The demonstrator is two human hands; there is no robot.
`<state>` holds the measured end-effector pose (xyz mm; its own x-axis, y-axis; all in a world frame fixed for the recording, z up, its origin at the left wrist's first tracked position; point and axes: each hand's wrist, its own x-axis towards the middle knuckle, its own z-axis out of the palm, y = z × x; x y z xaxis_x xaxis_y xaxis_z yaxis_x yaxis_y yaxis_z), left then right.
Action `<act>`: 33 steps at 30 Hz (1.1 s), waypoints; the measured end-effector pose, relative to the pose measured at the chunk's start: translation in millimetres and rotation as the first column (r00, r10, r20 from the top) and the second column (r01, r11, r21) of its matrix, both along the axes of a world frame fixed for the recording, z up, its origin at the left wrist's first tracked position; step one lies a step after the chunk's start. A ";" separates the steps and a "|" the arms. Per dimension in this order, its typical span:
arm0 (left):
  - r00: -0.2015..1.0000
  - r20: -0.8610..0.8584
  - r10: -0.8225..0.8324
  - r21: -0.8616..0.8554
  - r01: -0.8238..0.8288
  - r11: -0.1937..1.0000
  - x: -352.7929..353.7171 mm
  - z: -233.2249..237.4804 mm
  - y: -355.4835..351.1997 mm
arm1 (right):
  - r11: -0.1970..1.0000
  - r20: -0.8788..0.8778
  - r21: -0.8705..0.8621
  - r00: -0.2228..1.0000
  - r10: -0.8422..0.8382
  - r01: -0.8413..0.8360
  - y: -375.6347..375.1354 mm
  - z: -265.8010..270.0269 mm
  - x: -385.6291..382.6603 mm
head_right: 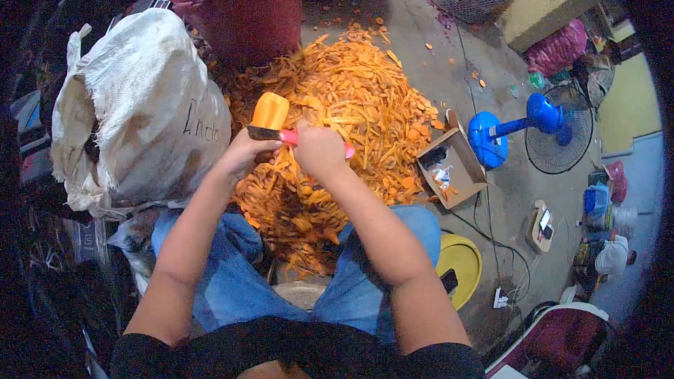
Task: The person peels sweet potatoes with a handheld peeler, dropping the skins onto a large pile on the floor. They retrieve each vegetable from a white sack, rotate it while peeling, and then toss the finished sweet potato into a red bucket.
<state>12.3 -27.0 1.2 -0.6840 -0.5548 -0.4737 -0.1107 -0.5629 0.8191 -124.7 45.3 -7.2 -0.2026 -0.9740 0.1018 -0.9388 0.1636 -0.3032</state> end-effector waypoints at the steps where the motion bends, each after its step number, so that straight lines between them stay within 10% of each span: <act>1: 1.000 0.008 0.028 -0.018 -0.028 0.999 0.1 -0.9 0.1 | 1.000 -0.003 0.005 1.000 0.005 -0.005 0.7 -0.6 0.6; 33: 0.996 0.018 0.087 -0.074 -0.086 0.994 -13.8 6.9 29.3 | 0.979 0.017 -0.144 0.990 -0.141 0.142 1.0 -12.7 -11.2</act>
